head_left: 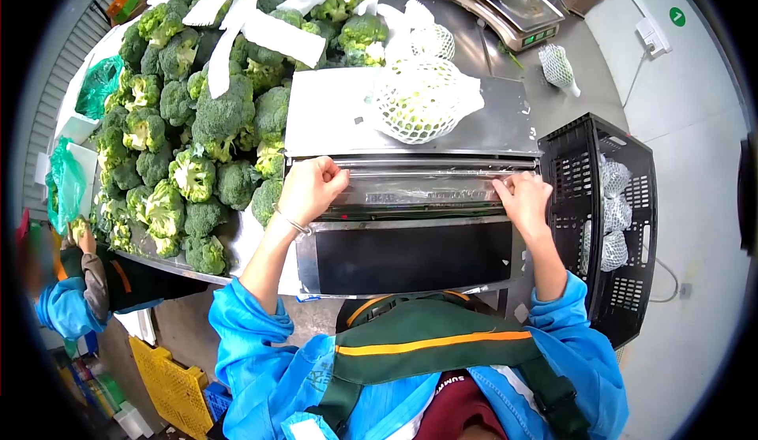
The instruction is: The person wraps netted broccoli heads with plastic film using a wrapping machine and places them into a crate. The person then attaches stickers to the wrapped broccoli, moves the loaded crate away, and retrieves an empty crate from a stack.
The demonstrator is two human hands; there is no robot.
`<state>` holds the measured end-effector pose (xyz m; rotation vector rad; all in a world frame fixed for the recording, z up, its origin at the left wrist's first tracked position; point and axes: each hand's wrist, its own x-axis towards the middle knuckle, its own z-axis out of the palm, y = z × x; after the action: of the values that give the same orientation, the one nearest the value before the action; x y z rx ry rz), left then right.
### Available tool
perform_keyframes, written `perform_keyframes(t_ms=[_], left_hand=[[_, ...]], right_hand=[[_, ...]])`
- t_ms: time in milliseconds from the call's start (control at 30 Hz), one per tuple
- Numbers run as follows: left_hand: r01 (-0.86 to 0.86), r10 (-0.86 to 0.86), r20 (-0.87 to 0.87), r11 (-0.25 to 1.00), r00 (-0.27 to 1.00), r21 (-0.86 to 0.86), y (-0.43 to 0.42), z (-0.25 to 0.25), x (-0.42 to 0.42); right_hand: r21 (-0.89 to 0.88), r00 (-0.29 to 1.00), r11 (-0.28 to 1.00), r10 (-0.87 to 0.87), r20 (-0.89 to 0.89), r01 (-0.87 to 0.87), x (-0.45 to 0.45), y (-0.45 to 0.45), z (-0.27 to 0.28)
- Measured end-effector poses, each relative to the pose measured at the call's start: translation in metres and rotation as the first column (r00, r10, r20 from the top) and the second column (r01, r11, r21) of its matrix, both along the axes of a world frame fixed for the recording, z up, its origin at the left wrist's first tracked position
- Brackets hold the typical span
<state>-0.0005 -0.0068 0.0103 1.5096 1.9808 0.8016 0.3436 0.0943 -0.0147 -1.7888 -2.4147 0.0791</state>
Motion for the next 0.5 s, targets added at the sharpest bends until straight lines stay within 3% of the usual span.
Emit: perform_keyframes(t_ms=[33, 67, 100, 133, 200, 267, 333, 400, 467, 500], left_hand=[[0.012, -0.006, 0.069, 0.997, 0.998, -0.082, -0.001, 0.007, -0.004], [0.074, -0.061, 0.125, 0.992, 0.990, -0.105, -0.004, 0.006, -0.012], [0.054, 0.025, 0.375, 0.978, 0.927, -0.200, -0.012, 0.010, -0.018], [0.064, 0.130, 0.591, 0.953, 0.796, -0.296, -0.024, 0.014, -0.022], [0.121, 0.252, 0.872, 0.936, 0.420, -0.329, -0.055, 0.010, -0.028], [0.272, 0.142, 0.980, 0.946, 0.139, -0.176, -0.064, 0.033, -0.033], [0.154, -0.348, 0.912, 0.935, 0.215, 0.321, -0.045, 0.063, -0.036], [-0.097, -0.524, 0.818, 0.825, 0.237, 0.556, -0.005, 0.079, -0.043], [-0.240, -0.213, 0.744, 0.860, 0.633, 0.450, 0.048, 0.095, -0.053], [-0.032, -0.187, 0.354, 0.847, 0.917, 0.531, 0.077, 0.085, -0.062]], right_hand=[[-0.086, 0.983, 0.996, -0.013, -0.183, -0.003, -0.003, 0.004, 0.002], [-0.388, 0.880, 0.921, -0.210, -0.426, 0.032, 0.000, 0.003, 0.013], [-0.444, 0.750, 0.895, -0.272, -0.603, -0.033, 0.007, 0.000, 0.021], [-0.486, 0.581, 0.867, -0.341, -0.739, -0.108, 0.019, -0.005, 0.027], [-0.549, 0.501, 0.827, -0.428, -0.752, -0.118, 0.034, -0.014, 0.063], [-0.427, 0.556, 0.862, -0.220, -0.802, -0.275, 0.053, -0.007, 0.093], [-0.077, 0.503, 0.846, 0.239, -0.831, -0.528, 0.051, 0.020, 0.138], [0.110, 0.250, 0.800, 0.311, -0.917, -0.590, 0.039, 0.062, 0.160], [-0.006, 0.135, 0.947, 0.039, -0.990, -0.322, 0.029, 0.117, 0.146], [-0.010, 0.216, 0.953, 0.058, -0.975, -0.302, 0.011, 0.149, 0.127]])
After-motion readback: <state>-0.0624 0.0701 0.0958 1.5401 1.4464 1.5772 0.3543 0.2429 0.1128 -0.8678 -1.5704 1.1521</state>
